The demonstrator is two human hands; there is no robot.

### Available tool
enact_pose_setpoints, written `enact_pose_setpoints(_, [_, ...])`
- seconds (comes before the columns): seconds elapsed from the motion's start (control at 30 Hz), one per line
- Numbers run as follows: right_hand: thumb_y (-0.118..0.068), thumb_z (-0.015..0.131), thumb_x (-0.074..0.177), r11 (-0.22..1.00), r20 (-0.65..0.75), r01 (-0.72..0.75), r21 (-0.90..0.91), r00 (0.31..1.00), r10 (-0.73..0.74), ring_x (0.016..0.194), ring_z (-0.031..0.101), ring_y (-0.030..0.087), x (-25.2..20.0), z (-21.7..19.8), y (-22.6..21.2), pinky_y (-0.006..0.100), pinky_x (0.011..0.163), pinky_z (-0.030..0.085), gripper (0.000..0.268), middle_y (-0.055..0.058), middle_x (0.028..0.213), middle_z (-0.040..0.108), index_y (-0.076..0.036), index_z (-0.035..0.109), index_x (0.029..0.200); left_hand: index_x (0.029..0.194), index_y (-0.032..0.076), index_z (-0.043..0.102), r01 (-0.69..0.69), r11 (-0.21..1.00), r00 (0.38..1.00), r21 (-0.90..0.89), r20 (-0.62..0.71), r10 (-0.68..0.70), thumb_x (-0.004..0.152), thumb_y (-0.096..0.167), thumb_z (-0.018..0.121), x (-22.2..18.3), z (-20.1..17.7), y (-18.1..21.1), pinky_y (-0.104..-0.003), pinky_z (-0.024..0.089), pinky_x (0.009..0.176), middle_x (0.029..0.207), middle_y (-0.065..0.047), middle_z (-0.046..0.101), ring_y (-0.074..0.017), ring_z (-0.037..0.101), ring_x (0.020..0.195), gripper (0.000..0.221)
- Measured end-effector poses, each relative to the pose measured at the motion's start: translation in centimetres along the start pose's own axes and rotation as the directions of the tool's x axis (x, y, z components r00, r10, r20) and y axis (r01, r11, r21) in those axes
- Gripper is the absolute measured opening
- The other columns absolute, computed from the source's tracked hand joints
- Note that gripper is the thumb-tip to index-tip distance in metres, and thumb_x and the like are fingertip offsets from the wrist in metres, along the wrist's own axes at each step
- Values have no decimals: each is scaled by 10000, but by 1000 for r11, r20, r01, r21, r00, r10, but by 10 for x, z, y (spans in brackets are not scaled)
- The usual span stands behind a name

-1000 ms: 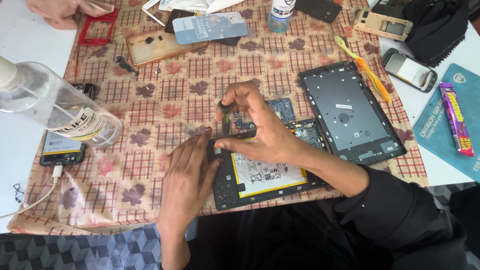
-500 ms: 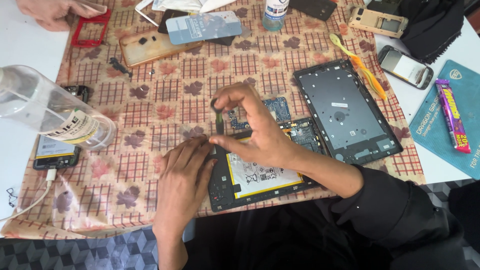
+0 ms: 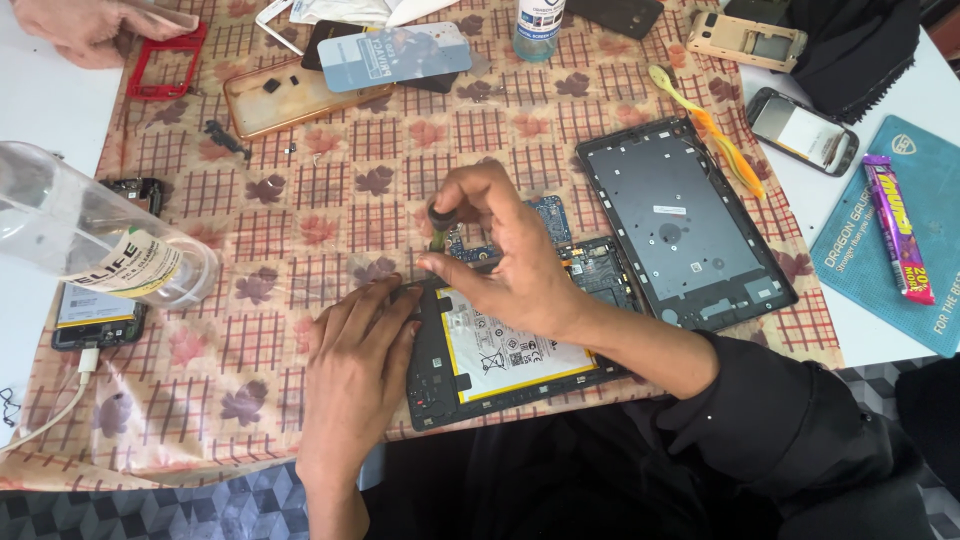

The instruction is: The person uses a screwdriver to remove screws and separate the internal components of a tablet. They detach the motherboard and other parts from the chassis, placing them on the table.

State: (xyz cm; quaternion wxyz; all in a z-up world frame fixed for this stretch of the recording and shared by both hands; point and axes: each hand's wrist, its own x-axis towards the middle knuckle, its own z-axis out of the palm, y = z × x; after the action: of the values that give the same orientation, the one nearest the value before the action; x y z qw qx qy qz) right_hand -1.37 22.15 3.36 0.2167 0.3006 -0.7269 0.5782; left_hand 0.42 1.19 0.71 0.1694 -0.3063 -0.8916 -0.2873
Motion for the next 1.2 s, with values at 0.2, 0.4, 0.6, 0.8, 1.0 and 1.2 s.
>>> enact_pose_setpoints(0.2, [87,771,889,984,-3,27,-174,1000,-27,1159,601,193,-1,-1,-2,347,1052,557,525,105,1203,526,-41,447,1282,1240,95,710,15,1000,1000,-2,-14,-15,960,167,643,-2,2,0,-435,501,966,1309,-106,665,-314,621,1203,296])
enact_pose_setpoints(0.4, [166,651,950,995,26,-73,69,997,71,1227,674,193,-2,0,-2,328,1084,632,486,90,1239,583,-69,424,1310,1227,94,711,27,1000,1000,12,-11,-27,958,172,642,-2,4,1,-431,507,957,1307,-101,670,-314,627,1186,288])
enact_pose_setpoints(0.6, [178,633,954,985,1,-105,137,994,106,1213,671,184,-2,-5,-4,343,1080,644,495,96,1227,598,-76,402,1310,1232,55,706,-19,995,999,96,-47,23,963,187,638,-4,7,5,-451,467,991,1287,-129,672,-311,626,1194,307])
enact_pose_setpoints(0.8, [169,645,956,984,34,-100,146,995,96,1219,666,192,-1,-5,-7,342,1079,639,500,97,1223,604,-80,400,1314,1194,51,717,-6,997,996,82,-83,13,942,197,680,-1,5,10,-443,467,987,1248,-106,695,-296,637,1170,294])
enact_pose_setpoints(1.0, [144,653,955,969,84,-117,219,991,101,1219,674,189,-3,-3,-10,340,1061,657,499,89,1245,606,-93,402,1315,1017,81,751,54,997,989,51,-141,-47,881,166,762,-1,2,13,-410,504,896,1096,-36,729,-255,684,1046,161])
enact_pose_setpoints(1.2, [159,659,947,952,2,-144,269,989,149,1176,675,193,-8,-2,-6,326,1025,654,531,92,1238,613,-97,397,1332,962,81,768,42,996,978,73,-208,-26,861,87,787,-3,2,13,-377,533,836,1041,-32,748,-229,712,955,103])
